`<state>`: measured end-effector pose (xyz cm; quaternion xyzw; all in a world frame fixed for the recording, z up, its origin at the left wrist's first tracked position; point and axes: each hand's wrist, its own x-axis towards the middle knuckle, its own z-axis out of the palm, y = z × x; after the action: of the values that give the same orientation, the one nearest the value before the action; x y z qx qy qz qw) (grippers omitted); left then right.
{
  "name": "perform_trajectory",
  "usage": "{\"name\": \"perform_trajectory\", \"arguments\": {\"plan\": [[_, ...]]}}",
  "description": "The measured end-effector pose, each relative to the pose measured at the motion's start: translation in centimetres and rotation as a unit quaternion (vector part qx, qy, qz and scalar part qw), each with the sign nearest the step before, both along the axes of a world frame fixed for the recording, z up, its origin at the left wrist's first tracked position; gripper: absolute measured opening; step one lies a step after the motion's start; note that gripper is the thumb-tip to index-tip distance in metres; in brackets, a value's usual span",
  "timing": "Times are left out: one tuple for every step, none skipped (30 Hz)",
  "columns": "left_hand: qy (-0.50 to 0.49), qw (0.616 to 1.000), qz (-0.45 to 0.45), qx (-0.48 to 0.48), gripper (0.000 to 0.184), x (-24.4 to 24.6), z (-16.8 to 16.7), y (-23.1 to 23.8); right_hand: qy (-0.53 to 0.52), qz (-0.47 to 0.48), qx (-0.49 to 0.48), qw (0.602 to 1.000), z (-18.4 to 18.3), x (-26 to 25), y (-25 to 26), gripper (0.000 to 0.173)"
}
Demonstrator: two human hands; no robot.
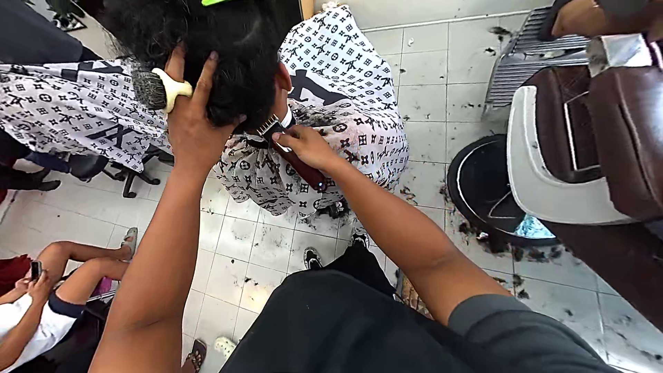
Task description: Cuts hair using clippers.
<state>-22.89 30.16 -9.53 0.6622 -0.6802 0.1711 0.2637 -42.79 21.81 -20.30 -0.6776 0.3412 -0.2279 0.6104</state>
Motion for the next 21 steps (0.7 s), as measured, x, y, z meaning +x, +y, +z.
{"name": "perform_trajectory", "arguments": {"plan": [[0.0,1.0,0.0,0.004,0.087,0.0,0.0,0.1,-0.006,-0.001,-0.003,1.0,-0.1,0.1,0.1,0.051],[-0.003,1.0,-0.001,0.003,0.088,0.1,0.0,0.1,-0.017,-0.002,-0.009,1.0,-0.1,0.2,0.2,0.049],[-0.003,1.0,-0.007,0.002,0.088,0.3,0.0,0.0,-0.03,-0.005,-0.016,0.999,-0.2,0.3,0.3,0.048],[-0.002,1.0,-0.017,-0.003,0.087,0.5,0.0,-0.1,-0.034,-0.011,-0.024,0.999,-0.1,0.3,0.4,0.046],[-0.005,1.0,-0.021,-0.009,0.087,0.6,0.0,-0.3,-0.025,-0.017,-0.026,0.999,0.0,0.3,0.4,0.045],[-0.003,1.0,-0.022,-0.006,0.087,0.6,0.0,-0.3,-0.01,-0.02,-0.024,0.999,0.1,0.2,0.5,0.045],[-0.003,1.0,-0.022,-0.005,0.086,0.6,-0.1,-0.3,-0.001,-0.021,-0.022,1.0,0.1,0.3,0.6,0.046],[-0.001,1.0,-0.023,-0.002,0.087,0.7,-0.1,-0.3,-0.004,-0.021,-0.024,0.999,0.1,0.3,0.6,0.046],[0.0,1.0,-0.024,0.002,0.087,0.8,-0.1,-0.3,-0.021,-0.021,-0.028,0.999,-0.1,0.4,0.7,0.045],[0.0,1.0,-0.027,0.001,0.086,0.8,-0.1,-0.4,-0.041,-0.022,-0.035,0.998,-0.2,0.5,0.8,0.044],[-0.001,1.0,-0.029,-0.004,0.086,0.8,-0.1,-0.4,-0.048,-0.024,-0.041,0.998,-0.2,0.5,0.8,0.043],[-0.002,1.0,-0.03,-0.007,0.085,0.8,-0.1,-0.4,-0.035,-0.027,-0.043,0.998,0.0,0.5,0.8,0.044],[-0.004,1.0,-0.028,-0.006,0.085,0.7,-0.1,-0.4,-0.008,-0.03,-0.042,0.999,0.2,0.4,0.8,0.045],[-0.006,1.0,-0.026,-0.006,0.085,0.7,-0.1,-0.3,0.014,-0.029,-0.041,0.999,0.4,0.3,0.8,0.046],[-0.008,1.0,-0.025,-0.007,0.085,0.7,-0.1,-0.4,0.02,-0.027,-0.044,0.998,0.5,0.3,0.7,0.047],[-0.007,1.0,-0.024,-0.006,0.086,0.7,-0.1,-0.4,0.01,-0.027,-0.05,0.998,0.4,0.4,0.7,0.046],[-0.005,1.0,-0.021,-0.004,0.086,0.7,-0.1,-0.3,-0.009,-0.026,-0.058,0.998,0.3,0.4,0.8,0.044],[-0.002,1.0,-0.022,-0.002,0.086,0.7,-0.1,-0.4,-0.023,-0.025,-0.066,0.997,0.1,0.5,1.0,0.044],[-0.002,1.0,-0.023,-0.001,0.086,0.8,-0.1,-0.4,-0.021,-0.024,-0.07,0.997,0.1,0.5,1.1,0.045],[-0.004,1.0,-0.024,-0.002,0.086,0.8,-0.1,-0.4,-0.002,-0.026,-0.072,0.997,0.3,0.5,1.3,0.046],[-0.008,1.0,-0.022,-0.002,0.086,0.8,-0.1,-0.4,0.021,-0.031,-0.072,0.997,0.4,0.5,1.4,0.048]]}}
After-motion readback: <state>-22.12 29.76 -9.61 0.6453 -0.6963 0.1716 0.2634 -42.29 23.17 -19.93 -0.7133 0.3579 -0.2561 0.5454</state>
